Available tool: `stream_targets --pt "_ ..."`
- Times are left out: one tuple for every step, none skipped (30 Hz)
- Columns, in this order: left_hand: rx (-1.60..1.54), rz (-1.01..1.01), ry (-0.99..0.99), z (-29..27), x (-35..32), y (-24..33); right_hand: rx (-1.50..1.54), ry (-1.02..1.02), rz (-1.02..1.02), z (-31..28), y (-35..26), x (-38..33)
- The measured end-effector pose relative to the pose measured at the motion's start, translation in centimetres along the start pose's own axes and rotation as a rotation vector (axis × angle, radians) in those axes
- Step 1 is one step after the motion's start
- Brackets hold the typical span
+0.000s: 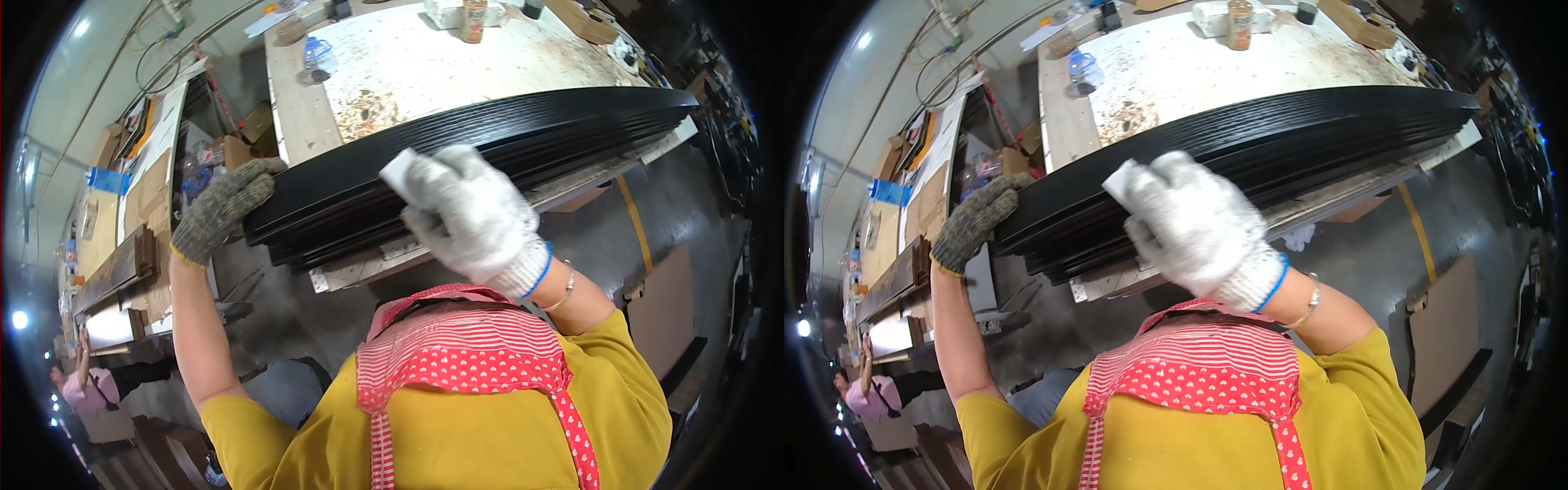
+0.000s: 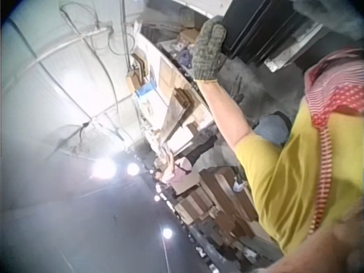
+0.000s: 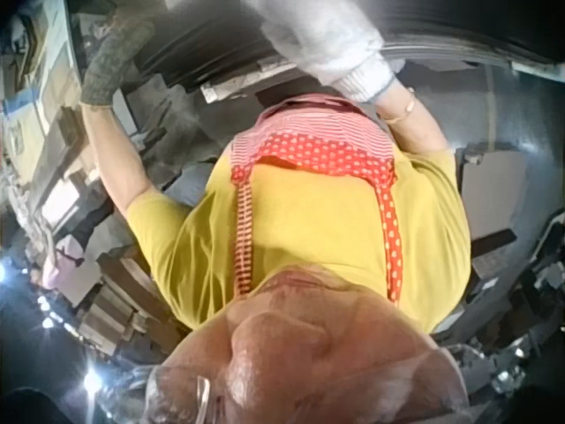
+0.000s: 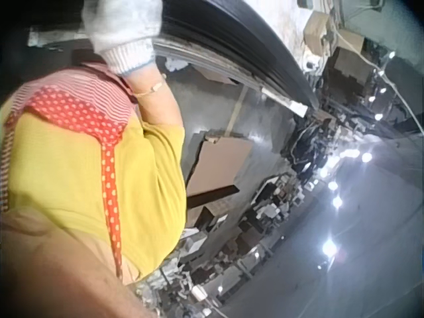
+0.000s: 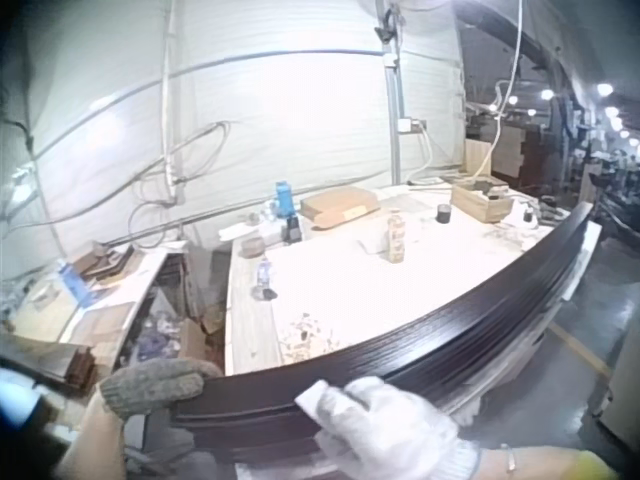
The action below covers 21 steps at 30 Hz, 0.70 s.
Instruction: The person sands and wipes down the surfaces and edges of stacked black panels using a sanding block by hand.
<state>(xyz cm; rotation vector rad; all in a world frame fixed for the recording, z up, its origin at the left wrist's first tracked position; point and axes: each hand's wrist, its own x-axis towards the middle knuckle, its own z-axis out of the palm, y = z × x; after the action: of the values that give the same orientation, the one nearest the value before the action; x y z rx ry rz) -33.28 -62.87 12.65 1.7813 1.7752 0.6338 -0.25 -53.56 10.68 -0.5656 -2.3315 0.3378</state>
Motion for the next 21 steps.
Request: stream_targets --pt "-0.061 -0.159 -0.076 -0.3 0.8 1.9 0.046 -0.013 -0.043 1.1 -1.1 0.9" --pt "-0.046 -0.107 -0.091 -0.7 0.7 1.2 0.068 -0.042 -0.090 2.4 -2.1 1.5" --pt "-0.039 -0.118 -0.085 -1.1 0.8 0.9 0.083 -0.072 -0.133 3.8 -3.0 2.0" --pt "-0.014 -0.073 -0.122 -1.4 1.0 0.8 0.109 -0.096 -0.171 5.2 -4.2 2.9" --pt "0.005 -0.021 -0.165 -1.5 1.9 0.3 0.127 -0.123 -0.203 6.5 -5.2 3.8" --pt "0.165 0.305 -0.240 -2.5 2.3 -1.4 0.123 -0.152 -0.264 7.7 -6.5 4.5" --pt "0.558 0.469 -0.258 -3.4 1.9 -2.7 0.117 -0.179 -0.324 8.6 -7.8 5.2" --pt "0.476 0.523 -0.256 -3.5 2.5 -2.9 0.089 -0.203 -0.343 9.4 -8.9 5.6" --pt "0.393 0.577 -0.254 -3.5 2.9 -3.0 0.105 -0.264 -0.348 9.4 -9.6 5.7" --pt "0.394 0.584 -0.257 -3.6 3.0 -2.9 0.126 -0.268 -0.332 8.8 -9.5 5.7" --pt "0.242 0.255 -0.139 -3.5 2.7 -0.7 0.155 -0.276 -0.320 7.9 -9.2 5.6" --pt "0.083 -0.079 -0.012 -3.4 2.2 0.1 0.150 -0.254 -0.317 6.2 -8.0 5.8" --pt "-0.171 -0.031 0.220 -3.8 0.5 -2.3 0.153 -0.232 -0.330 3.9 -6.3 6.1" --pt "0.220 0.168 0.391 -4.3 -1.2 -2.9 0.167 -0.241 -0.350 2.4 -4.1 6.2" --pt "0.619 0.370 0.542 -4.3 -2.9 -3.1 0.190 -0.098 -0.325 1.0 -1.8 6.4" --pt "0.025 -0.052 0.636 -1.7 -3.2 1.1 0.208 0.043 -0.284 0.0 0.2 6.9" --pt "-0.292 -0.039 0.613 1.5 -3.7 2.3 -0.214 0.001 -0.257 -1.6 0.6 8.2" --pt "-0.585 -0.027 0.606 4.0 -5.1 4.3 0.093 -0.057 -0.283 -1.9 1.5 9.8" --pt "0.201 0.246 0.568 6.1 -5.3 5.7 0.380 -0.122 -0.294 -1.6 2.4 11.6" --pt "0.352 0.291 0.553 7.8 -5.1 7.4 0.427 -0.193 -0.264 -0.6 2.5 12.6" --pt "0.503 0.328 0.535 9.0 -4.7 8.6 0.475 -0.269 -0.235 1.0 2.0 13.8"
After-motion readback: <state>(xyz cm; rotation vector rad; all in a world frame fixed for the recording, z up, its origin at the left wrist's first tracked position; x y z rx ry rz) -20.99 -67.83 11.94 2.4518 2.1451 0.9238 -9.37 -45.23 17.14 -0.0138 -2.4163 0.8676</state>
